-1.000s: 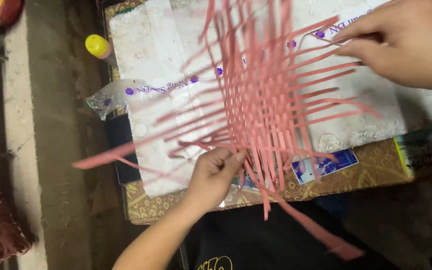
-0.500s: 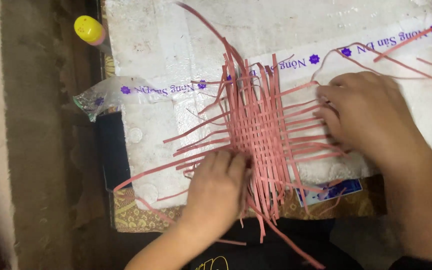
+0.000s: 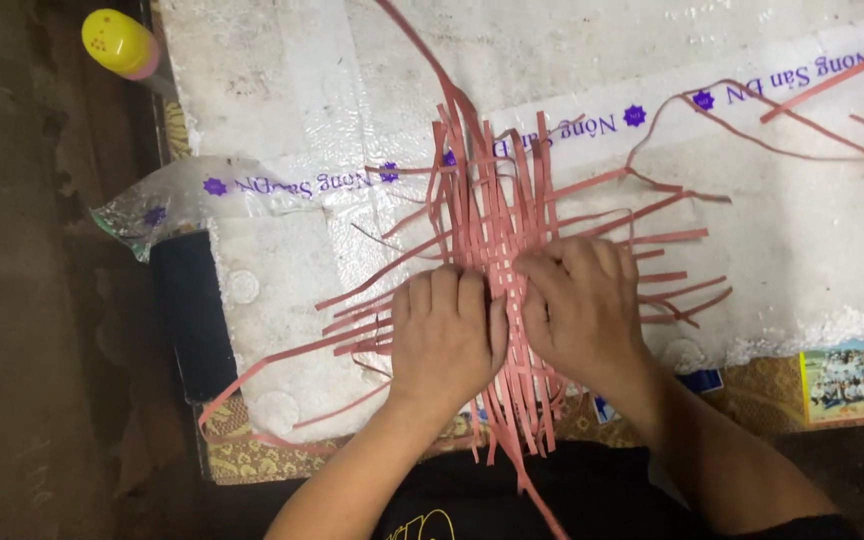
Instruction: Weaving thin pink plastic strips together on a white foam board to create a mat or base.
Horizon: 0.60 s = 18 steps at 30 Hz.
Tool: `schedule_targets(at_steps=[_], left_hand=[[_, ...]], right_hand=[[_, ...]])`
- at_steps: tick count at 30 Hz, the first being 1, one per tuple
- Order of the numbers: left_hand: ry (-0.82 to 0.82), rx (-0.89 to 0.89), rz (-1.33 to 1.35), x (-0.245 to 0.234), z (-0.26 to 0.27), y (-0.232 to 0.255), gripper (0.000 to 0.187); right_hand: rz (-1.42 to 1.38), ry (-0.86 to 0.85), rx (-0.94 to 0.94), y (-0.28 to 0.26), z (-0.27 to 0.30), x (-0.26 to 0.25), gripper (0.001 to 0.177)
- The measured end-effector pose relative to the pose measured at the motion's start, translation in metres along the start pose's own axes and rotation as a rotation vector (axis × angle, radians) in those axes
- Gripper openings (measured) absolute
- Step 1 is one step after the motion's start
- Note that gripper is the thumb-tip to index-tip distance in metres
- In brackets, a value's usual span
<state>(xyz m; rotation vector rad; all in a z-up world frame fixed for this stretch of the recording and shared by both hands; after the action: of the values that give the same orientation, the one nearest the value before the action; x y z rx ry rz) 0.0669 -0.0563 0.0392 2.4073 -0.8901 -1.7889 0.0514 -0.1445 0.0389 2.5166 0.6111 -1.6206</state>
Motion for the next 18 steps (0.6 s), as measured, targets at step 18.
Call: schedule_targets(at_steps=[18], left_hand=[[-0.091,0.007,-0.01,0.012,-0.008,0.0,0.028]], right_hand=[[-0.033,-0.08,0.065,0.01,-0.003,0.017,0.021]])
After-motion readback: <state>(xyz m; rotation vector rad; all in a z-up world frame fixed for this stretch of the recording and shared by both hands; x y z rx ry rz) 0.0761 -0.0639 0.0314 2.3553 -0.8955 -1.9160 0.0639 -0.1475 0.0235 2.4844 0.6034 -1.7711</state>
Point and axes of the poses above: each hand's wrist, its own z-axis away from the middle knuckle, its own x-axis out of the palm, y = z × x, the point moved 10 cm from there along -z, towards the middle knuckle, and after that the axes turned 14 degrees about -x, right-handed, at the moved point
